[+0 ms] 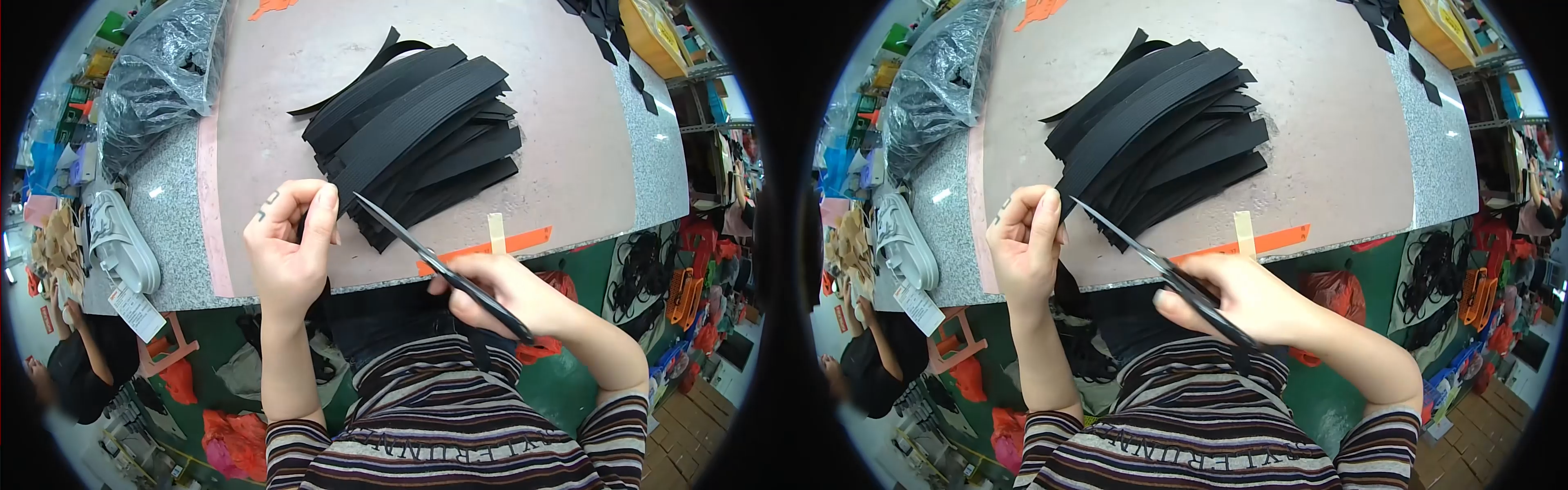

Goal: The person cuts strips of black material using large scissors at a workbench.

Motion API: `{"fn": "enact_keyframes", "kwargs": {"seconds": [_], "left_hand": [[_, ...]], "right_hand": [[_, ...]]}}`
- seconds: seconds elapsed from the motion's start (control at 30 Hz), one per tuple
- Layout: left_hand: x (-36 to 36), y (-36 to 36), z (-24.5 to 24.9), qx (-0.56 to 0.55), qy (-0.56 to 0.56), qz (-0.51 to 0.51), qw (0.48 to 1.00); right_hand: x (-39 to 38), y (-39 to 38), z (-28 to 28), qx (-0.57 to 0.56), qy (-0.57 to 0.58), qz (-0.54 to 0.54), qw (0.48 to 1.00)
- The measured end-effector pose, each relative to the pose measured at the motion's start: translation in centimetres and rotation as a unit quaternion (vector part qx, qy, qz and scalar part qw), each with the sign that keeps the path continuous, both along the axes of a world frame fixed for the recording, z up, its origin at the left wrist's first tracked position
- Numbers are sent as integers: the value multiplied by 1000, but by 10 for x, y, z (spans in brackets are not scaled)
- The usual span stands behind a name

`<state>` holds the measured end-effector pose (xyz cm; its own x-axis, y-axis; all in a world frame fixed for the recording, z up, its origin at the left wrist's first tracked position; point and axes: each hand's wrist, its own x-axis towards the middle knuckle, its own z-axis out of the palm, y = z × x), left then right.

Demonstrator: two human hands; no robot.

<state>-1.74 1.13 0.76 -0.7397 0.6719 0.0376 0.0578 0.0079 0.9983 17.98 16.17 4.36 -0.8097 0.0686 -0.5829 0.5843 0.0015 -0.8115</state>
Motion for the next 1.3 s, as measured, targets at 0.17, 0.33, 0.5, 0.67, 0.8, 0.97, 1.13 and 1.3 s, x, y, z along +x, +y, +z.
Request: {"fn": "enact_keyframes", "kwargs": {"seconds": [0.17,0.33,0.5,0.67,0.8,0.97,1.13,1.3], "left_hand": [[2,1,6,-2,25,-9,1000],[-1,2,4,-1,-10,-13,1000],[-9,-1,-6,-28,-63,-11,998],[29,-21,34,-108,-45,-148,982],[68,-5,9,-36,-17,-159,987],[80,8,10,-145,63,-296,942],[40,-24,23,-258,119,-310,907],[39,-5,15,-294,178,-277,897]], "right_hand": [[-31,-5,-5,57,43,7,997],[-32,-19,-32,53,107,-67,991],[-32,-22,-40,19,85,-100,991],[-9,-27,-16,-69,193,-189,960],[17,-29,-27,-170,202,-319,910],[61,-12,-4,-104,140,-372,912],[116,45,-8,-21,110,-458,882],[109,54,-48,205,51,-373,903]]}}
